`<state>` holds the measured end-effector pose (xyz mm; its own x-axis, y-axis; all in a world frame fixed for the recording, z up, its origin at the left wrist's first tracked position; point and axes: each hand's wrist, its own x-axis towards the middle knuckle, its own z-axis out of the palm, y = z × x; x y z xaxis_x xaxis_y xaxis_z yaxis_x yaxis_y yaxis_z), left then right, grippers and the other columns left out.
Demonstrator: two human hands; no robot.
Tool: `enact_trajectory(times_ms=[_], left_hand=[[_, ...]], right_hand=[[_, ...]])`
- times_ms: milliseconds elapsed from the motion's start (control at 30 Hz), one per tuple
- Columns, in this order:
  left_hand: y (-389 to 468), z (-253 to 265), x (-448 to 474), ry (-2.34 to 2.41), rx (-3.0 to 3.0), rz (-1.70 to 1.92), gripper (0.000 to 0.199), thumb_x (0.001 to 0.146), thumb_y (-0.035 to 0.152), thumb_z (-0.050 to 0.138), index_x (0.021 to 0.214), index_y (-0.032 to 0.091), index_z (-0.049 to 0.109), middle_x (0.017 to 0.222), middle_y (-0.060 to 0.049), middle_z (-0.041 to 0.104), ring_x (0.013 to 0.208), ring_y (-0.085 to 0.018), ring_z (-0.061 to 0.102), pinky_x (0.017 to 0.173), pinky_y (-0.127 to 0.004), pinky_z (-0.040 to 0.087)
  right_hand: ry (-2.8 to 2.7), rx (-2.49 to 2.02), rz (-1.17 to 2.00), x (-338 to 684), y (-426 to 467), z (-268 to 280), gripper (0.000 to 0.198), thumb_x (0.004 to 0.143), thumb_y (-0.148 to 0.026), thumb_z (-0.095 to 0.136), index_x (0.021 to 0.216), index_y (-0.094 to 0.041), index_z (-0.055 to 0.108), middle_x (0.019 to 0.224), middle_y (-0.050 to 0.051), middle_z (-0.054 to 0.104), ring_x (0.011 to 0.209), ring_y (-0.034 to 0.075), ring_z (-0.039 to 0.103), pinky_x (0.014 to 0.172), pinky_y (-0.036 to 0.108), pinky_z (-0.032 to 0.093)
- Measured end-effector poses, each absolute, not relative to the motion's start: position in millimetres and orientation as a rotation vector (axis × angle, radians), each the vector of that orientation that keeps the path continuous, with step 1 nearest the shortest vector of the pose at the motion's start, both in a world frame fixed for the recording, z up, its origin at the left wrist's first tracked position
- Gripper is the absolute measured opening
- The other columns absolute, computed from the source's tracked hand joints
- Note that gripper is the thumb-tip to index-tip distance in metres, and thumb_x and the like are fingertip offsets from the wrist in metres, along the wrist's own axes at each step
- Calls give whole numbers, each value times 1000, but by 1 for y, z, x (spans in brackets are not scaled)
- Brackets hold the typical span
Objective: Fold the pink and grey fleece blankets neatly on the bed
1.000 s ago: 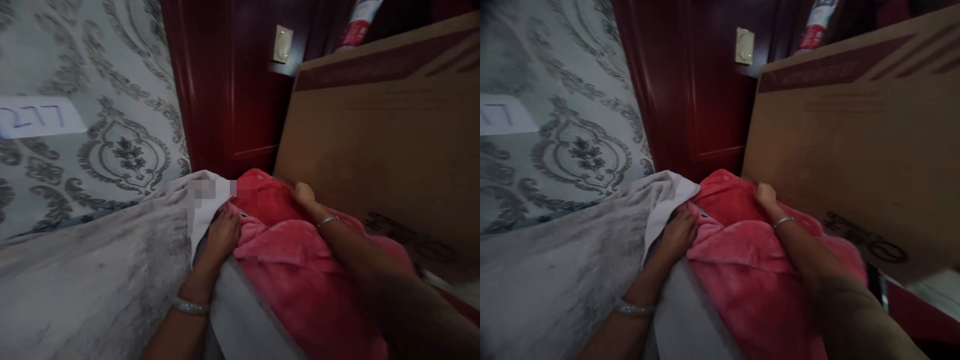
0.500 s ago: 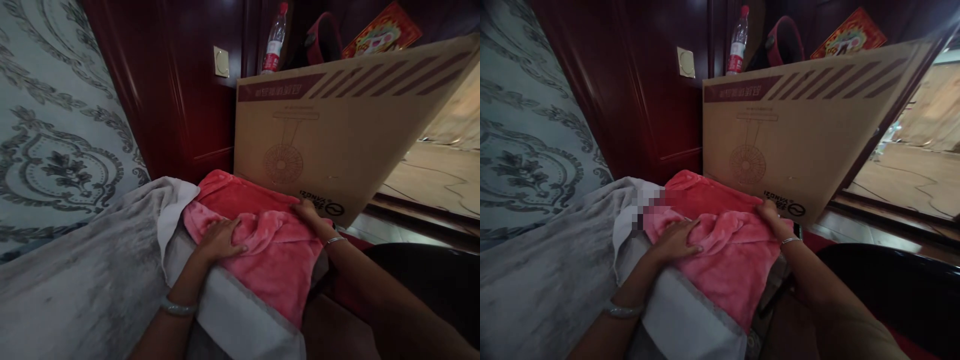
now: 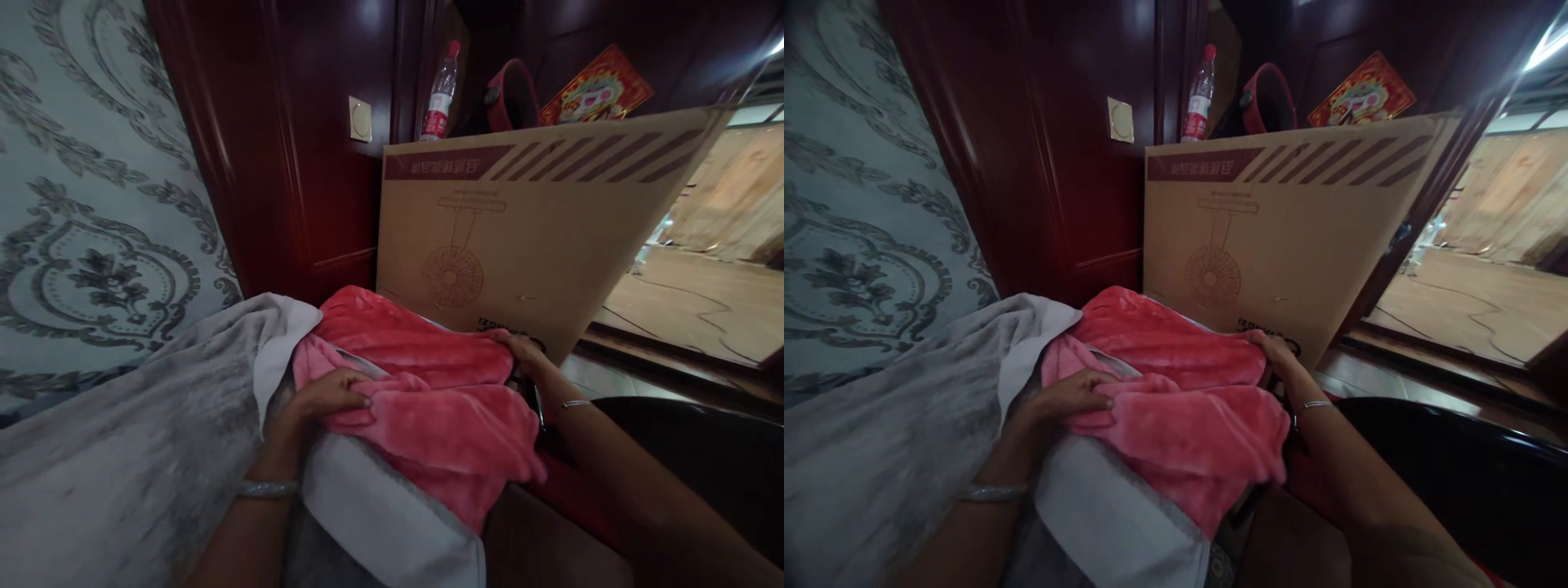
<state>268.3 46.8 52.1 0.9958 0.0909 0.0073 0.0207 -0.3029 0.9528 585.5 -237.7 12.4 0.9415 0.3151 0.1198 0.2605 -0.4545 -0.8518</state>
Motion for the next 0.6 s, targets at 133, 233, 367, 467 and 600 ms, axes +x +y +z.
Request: enact_trajectory(times_ms=[133,233,367,467,600], left_hand=[[50,51,263,70,1659,43,33,60,30,84,90,19,80,99,-9,78,97,-29,71,88,-39,56],[53,49,261,103,1586,55,37,63,38,84,94,18,80,101,-12,78,94,-31,72,86,-42,57],[51,48,266,32,1753,130,28,64,31,83,90,22,80,98,-7,78,96,-28,71,88,-40,56],[50,49,269,-35,1832,125,24,69,31,79,91,22,79,98,-7,78,99,-26,70,92,-37,54],[50,52,269,-89,1895,90,29,72,37,76,96,20,78,106,-8,76,111,-27,67,102,-38,48]], right_hand=[[-428,-2094,30,589,-242,28,46,98,-35,35,121,-11,67,100,14,75,90,23,71,80,33,58],[-366,-2415,-107,591,-249,36,43,96,-37,48,124,-11,68,103,18,73,97,28,71,86,39,56],[-249,-2691,-173,587,-252,29,35,92,-27,57,117,-6,72,112,29,69,115,39,64,96,49,50],[-261,-2814,-140,582,-249,17,29,92,-18,54,107,-4,75,111,32,68,115,40,65,94,49,51],[-309,-2905,-107,573,-250,7,29,86,-5,51,97,0,76,104,34,69,105,42,69,85,51,55]])
